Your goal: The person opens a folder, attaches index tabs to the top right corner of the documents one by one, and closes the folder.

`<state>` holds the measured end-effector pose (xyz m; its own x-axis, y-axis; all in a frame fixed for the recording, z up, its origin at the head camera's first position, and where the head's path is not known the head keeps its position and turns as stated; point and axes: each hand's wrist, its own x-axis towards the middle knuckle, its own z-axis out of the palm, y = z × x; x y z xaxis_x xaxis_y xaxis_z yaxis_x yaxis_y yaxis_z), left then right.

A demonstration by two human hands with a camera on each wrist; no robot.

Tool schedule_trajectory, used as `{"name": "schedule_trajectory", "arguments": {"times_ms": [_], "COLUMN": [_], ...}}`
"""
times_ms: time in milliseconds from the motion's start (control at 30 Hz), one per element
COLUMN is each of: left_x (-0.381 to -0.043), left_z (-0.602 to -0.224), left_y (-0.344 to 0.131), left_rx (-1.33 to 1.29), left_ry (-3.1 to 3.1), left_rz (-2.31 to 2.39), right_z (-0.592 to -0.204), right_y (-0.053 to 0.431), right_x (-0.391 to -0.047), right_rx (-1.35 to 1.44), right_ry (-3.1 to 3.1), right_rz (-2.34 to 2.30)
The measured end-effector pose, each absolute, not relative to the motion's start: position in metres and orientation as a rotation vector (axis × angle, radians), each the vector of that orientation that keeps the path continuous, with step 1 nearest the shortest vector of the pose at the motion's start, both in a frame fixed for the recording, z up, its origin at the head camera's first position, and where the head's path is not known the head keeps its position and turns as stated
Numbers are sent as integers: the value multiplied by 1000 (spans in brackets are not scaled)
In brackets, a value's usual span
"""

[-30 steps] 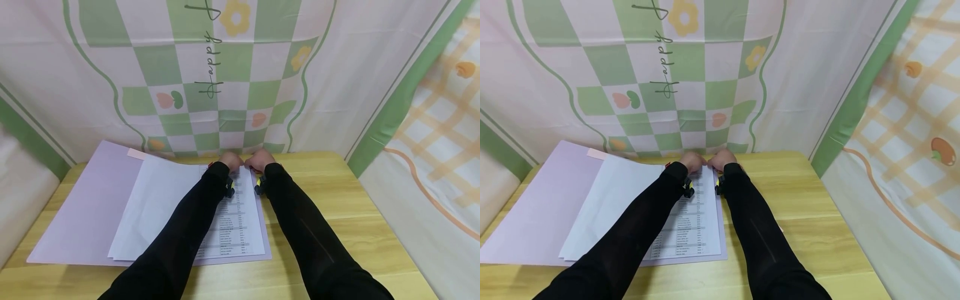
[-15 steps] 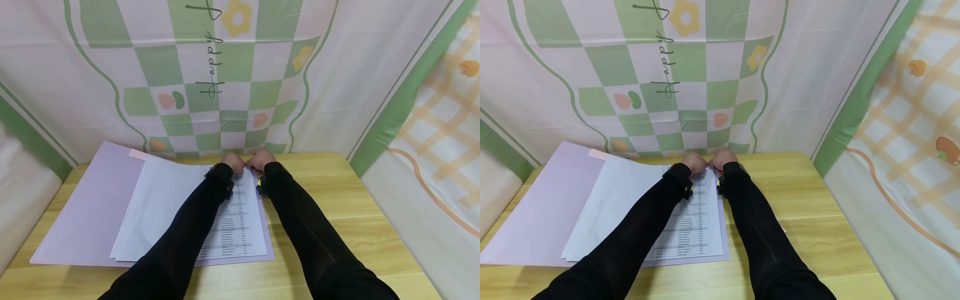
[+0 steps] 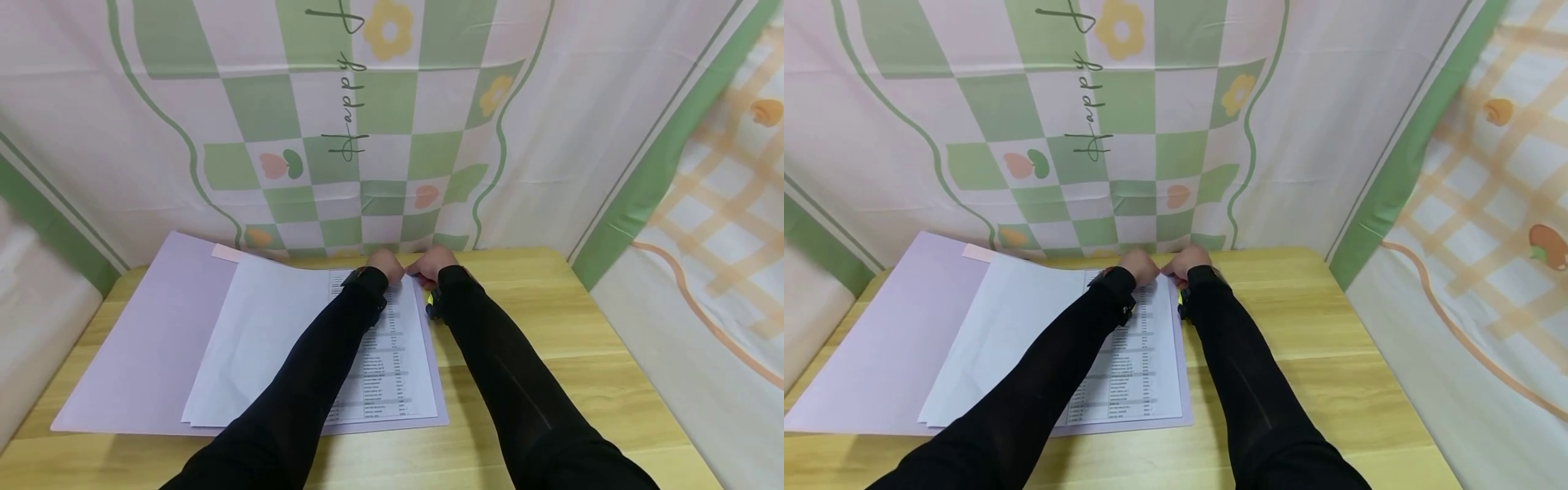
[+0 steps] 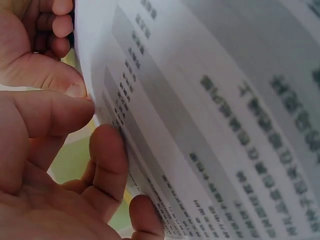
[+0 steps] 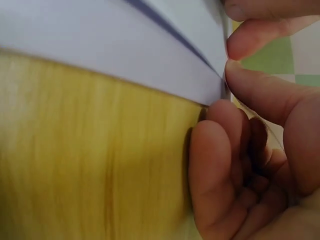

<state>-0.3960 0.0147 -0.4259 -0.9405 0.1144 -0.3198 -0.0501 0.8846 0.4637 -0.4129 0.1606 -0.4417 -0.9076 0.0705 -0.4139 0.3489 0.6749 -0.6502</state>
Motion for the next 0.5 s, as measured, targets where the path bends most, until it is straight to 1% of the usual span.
{"name": "schedule_trajectory", "arguments": {"times_ms": [267, 433, 500], "left_x": [-391, -387, -385], "left_z": [-415, -420, -422], "left_y": [19, 12, 8], "left_rx": [130, 148, 217], "left_ry": [2721, 2754, 2740], "left_rz": [560, 550, 522], "right_z": [-433, -434, -437], "right_y": [176, 177, 176], "right_x": [-406, -401, -398], "right_rx": [336, 318, 317], "right_ry": [2433, 2436, 2439], "right_rz": [-1129, -1179, -1201]}}
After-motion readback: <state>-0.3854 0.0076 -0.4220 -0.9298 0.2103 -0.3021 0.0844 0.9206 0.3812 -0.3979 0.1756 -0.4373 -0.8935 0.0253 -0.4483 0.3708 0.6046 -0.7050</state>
